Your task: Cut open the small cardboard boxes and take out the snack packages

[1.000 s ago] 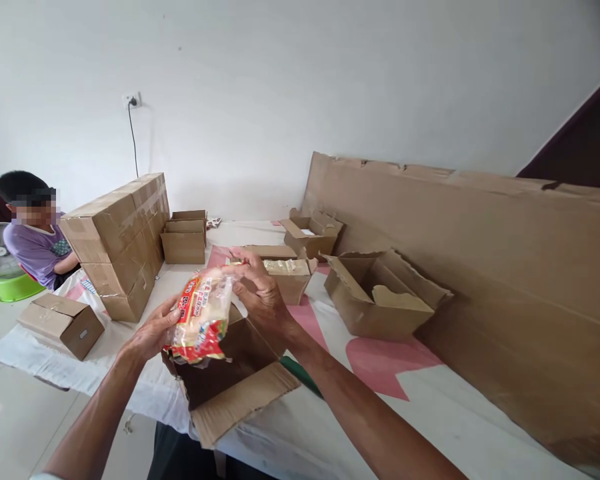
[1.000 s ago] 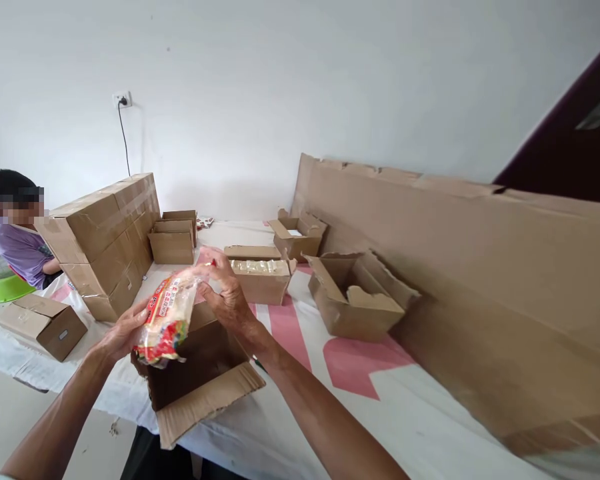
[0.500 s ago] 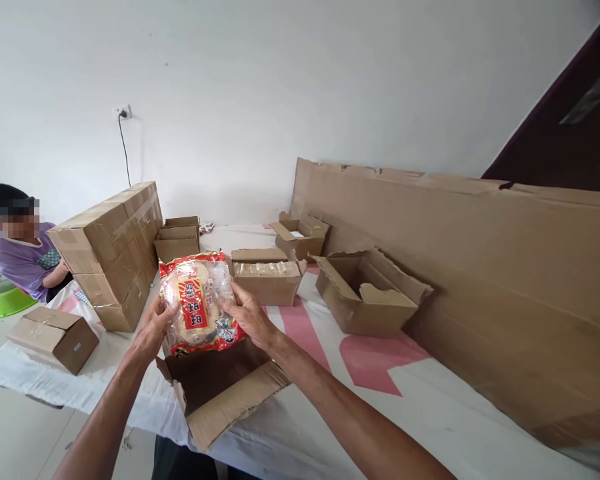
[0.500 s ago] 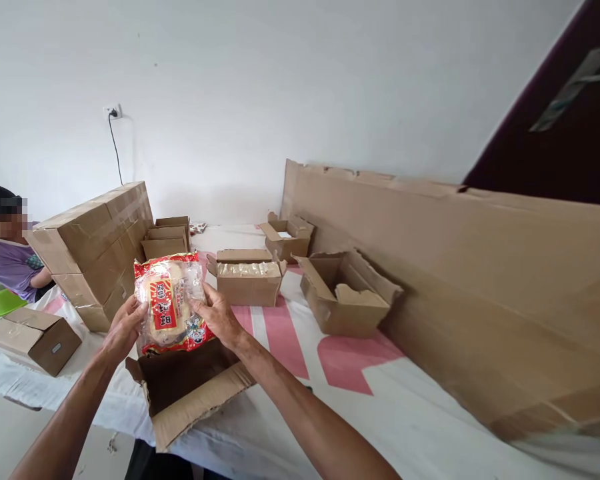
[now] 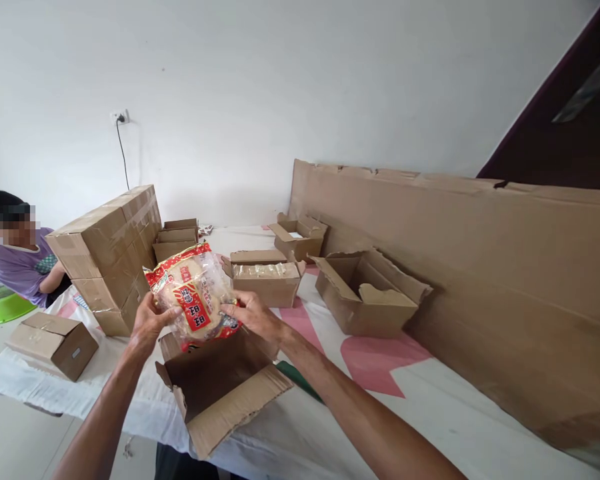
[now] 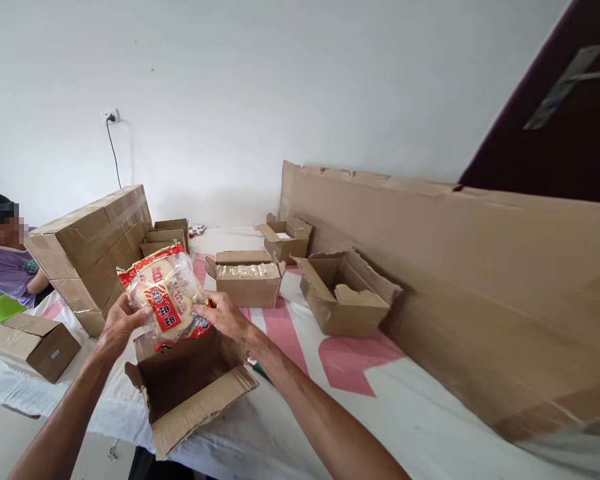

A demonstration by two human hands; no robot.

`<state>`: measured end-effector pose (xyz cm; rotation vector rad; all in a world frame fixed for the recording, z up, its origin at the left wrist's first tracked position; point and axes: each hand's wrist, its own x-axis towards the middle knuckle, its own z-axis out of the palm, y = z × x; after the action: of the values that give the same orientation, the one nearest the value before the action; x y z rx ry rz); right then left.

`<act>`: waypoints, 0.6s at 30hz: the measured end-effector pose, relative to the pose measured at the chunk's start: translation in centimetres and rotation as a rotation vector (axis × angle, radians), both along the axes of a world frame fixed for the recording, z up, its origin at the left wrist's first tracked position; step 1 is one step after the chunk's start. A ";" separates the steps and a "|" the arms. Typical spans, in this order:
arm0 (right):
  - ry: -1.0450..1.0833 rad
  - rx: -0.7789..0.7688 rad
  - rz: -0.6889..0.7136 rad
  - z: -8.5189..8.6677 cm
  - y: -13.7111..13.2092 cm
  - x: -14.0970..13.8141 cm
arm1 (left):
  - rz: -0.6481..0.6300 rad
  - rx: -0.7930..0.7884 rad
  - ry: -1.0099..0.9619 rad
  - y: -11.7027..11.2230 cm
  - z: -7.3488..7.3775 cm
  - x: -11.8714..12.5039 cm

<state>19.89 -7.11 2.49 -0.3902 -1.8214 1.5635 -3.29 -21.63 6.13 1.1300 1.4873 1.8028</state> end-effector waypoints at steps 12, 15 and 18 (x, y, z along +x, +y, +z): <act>-0.242 0.759 0.035 15.4 3.2 -2.3 | -0.372 -0.244 0.731 0.5 8.5 -2.5; 0.023 0.598 -0.223 13.6 4.8 -2.4 | -0.236 -0.120 0.455 0.4 5.5 -3.0; 0.088 0.264 -0.239 9.3 5.5 -2.4 | -0.012 0.041 0.167 0.7 2.3 -2.9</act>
<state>17.49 -1.58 11.80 -0.3912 -1.8102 1.1447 -6.19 -20.90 8.39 1.3350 1.5387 1.7754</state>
